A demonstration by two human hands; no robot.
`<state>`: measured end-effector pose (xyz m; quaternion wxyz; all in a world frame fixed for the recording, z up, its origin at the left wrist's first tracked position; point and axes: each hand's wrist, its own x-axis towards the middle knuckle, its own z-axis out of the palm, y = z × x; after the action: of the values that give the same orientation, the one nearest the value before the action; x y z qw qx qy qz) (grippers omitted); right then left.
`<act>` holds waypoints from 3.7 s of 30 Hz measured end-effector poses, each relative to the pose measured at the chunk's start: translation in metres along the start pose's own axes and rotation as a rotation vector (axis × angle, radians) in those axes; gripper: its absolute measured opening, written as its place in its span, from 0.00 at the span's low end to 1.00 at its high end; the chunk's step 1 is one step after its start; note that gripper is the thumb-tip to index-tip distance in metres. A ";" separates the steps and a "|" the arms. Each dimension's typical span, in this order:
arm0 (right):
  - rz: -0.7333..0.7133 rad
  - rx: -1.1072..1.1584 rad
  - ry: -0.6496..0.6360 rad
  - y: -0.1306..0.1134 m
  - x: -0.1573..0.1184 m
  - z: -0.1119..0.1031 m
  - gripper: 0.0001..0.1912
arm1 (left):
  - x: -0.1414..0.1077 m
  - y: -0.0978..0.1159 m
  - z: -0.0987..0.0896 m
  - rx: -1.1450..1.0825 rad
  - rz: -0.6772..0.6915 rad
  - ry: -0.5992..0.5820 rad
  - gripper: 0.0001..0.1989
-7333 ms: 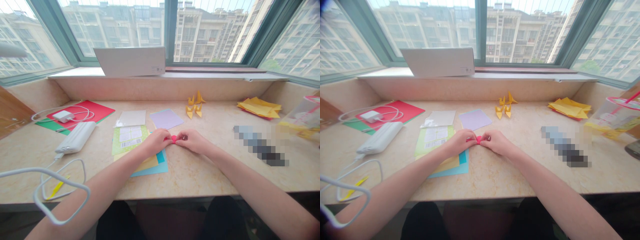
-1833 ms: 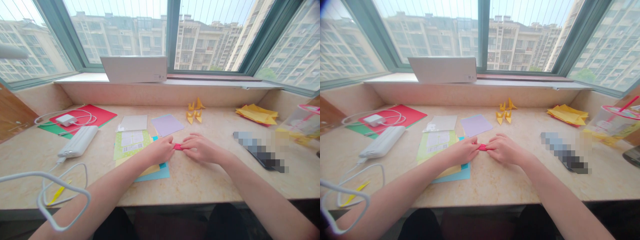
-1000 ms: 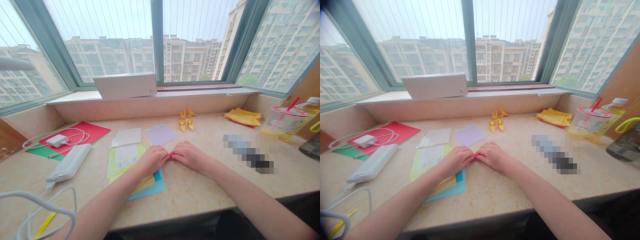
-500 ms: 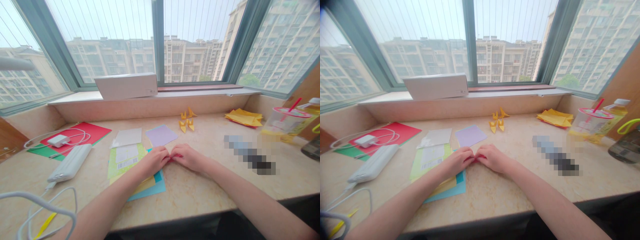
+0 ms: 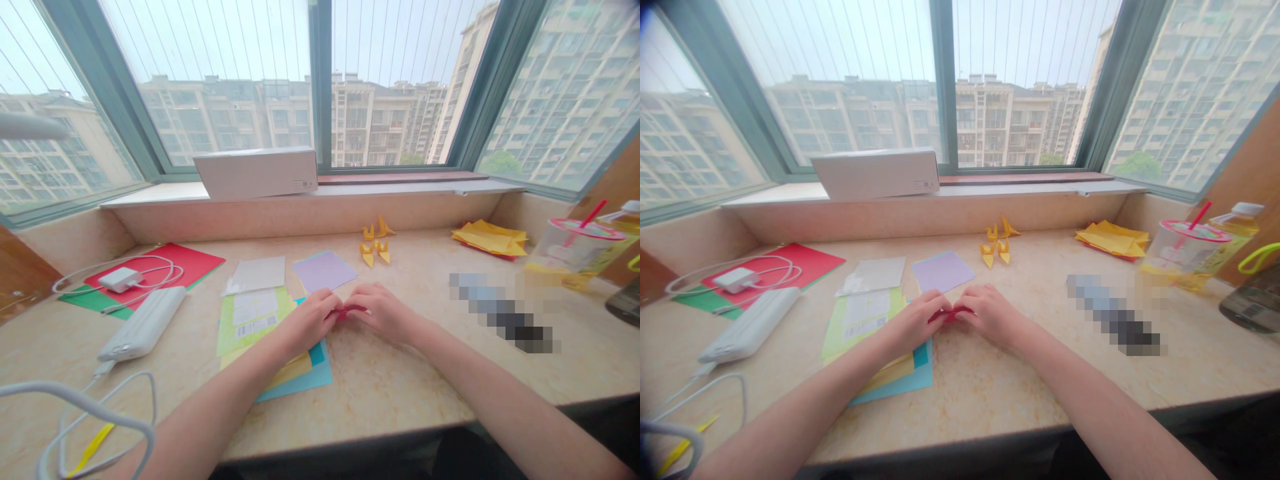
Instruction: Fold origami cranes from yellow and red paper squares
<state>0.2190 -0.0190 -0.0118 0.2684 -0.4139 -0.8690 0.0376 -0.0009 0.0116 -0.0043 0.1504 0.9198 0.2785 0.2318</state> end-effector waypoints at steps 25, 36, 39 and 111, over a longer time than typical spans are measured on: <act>-0.094 -0.018 0.233 -0.003 0.000 -0.005 0.10 | 0.004 0.003 0.001 -0.088 -0.021 0.256 0.07; -0.058 0.159 0.329 -0.009 0.001 -0.004 0.08 | -0.001 0.001 -0.006 0.146 0.132 0.170 0.10; -0.052 0.200 0.325 -0.010 0.001 -0.004 0.08 | -0.001 0.003 -0.010 0.167 0.152 0.186 0.08; 0.361 0.846 0.513 -0.040 0.009 0.001 0.09 | 0.008 0.036 0.004 -1.102 -0.303 0.347 0.14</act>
<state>0.1860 -0.0388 0.0026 0.6054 -0.4084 -0.5991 0.3283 0.0229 -0.0134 0.0095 0.5893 0.6050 0.2660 0.4648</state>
